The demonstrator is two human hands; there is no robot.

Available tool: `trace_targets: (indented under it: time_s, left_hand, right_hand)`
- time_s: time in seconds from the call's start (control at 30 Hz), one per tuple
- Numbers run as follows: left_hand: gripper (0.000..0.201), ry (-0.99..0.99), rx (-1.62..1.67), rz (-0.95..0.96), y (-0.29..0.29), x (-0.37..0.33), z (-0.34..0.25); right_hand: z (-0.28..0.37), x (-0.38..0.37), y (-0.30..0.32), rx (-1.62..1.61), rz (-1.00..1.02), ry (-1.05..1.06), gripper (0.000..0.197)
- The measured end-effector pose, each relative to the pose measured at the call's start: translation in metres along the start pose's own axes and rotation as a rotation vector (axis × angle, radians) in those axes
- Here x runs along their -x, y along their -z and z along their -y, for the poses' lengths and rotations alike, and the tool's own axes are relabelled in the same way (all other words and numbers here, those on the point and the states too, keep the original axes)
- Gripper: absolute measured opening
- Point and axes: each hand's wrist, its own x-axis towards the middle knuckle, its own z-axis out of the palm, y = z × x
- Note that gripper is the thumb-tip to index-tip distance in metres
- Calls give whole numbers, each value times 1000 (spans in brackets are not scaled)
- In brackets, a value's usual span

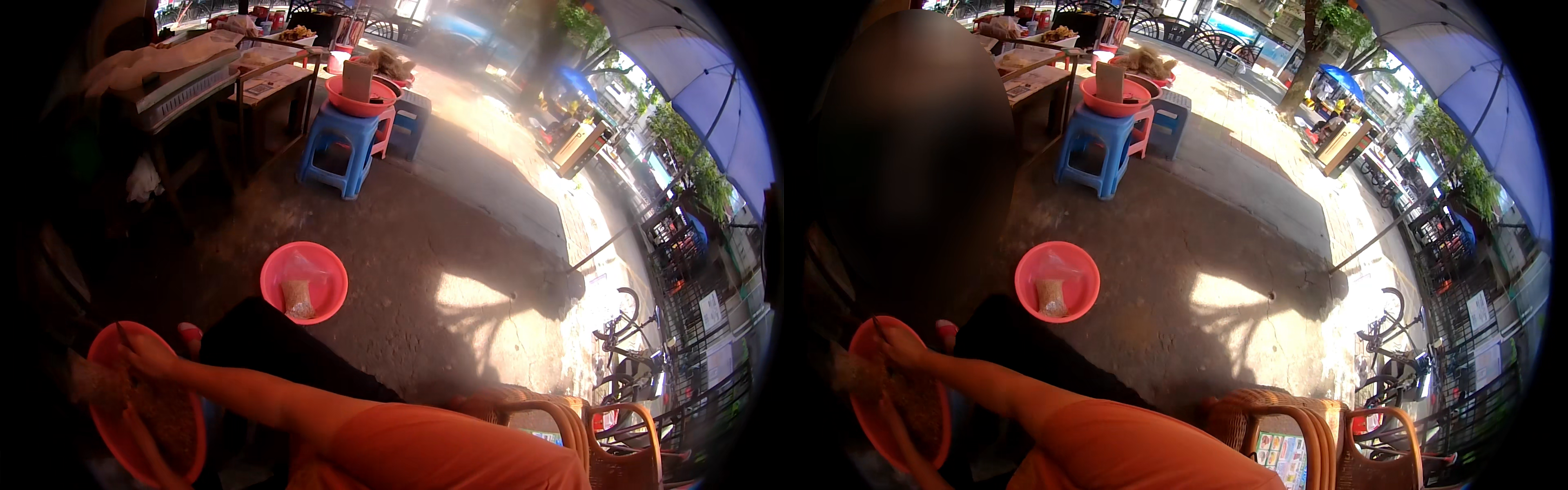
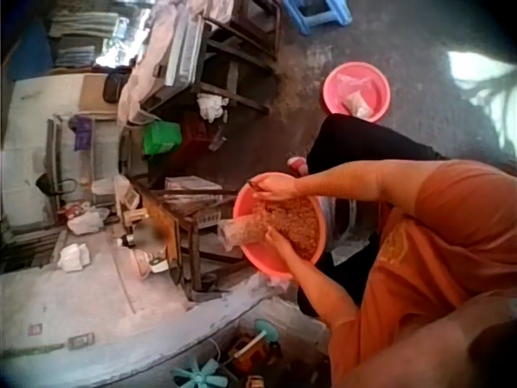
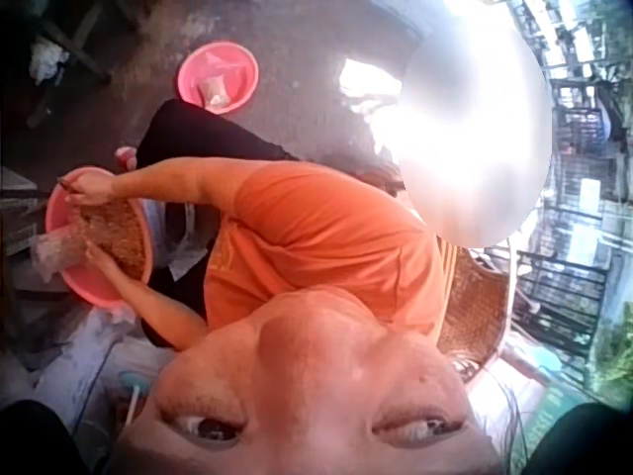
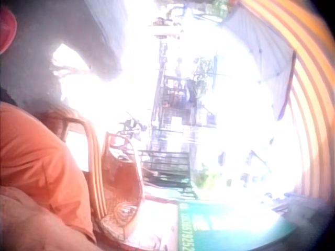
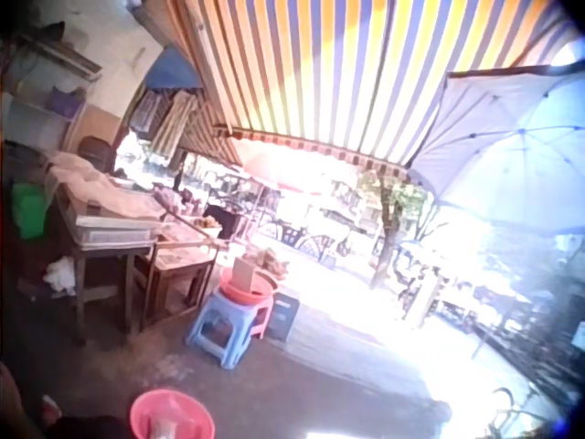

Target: The person scoops peanuts from a large pink bowl into a plastic bag using a wooden spoon.

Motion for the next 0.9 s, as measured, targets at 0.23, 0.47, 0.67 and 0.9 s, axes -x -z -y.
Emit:
trace_targets:
  time_s: [0.23,0.47,0.67,0.9]
  left_hand:
    - [52,25,-82,104,7,0,-17]
    - [53,38,-155,133,14,6,-27]
    - [54,40,-225,164,16,14,-40]
    - [55,29,-502,231,28,22,-61]
  right_hand:
    - [-16,-2,-8,42,-88,73,31]
    - [-14,-1,-10,-5,-106,47,30]
    - [-6,4,-1,12,-64,-13,32]
    - [8,9,-9,-101,-90,-43,34]
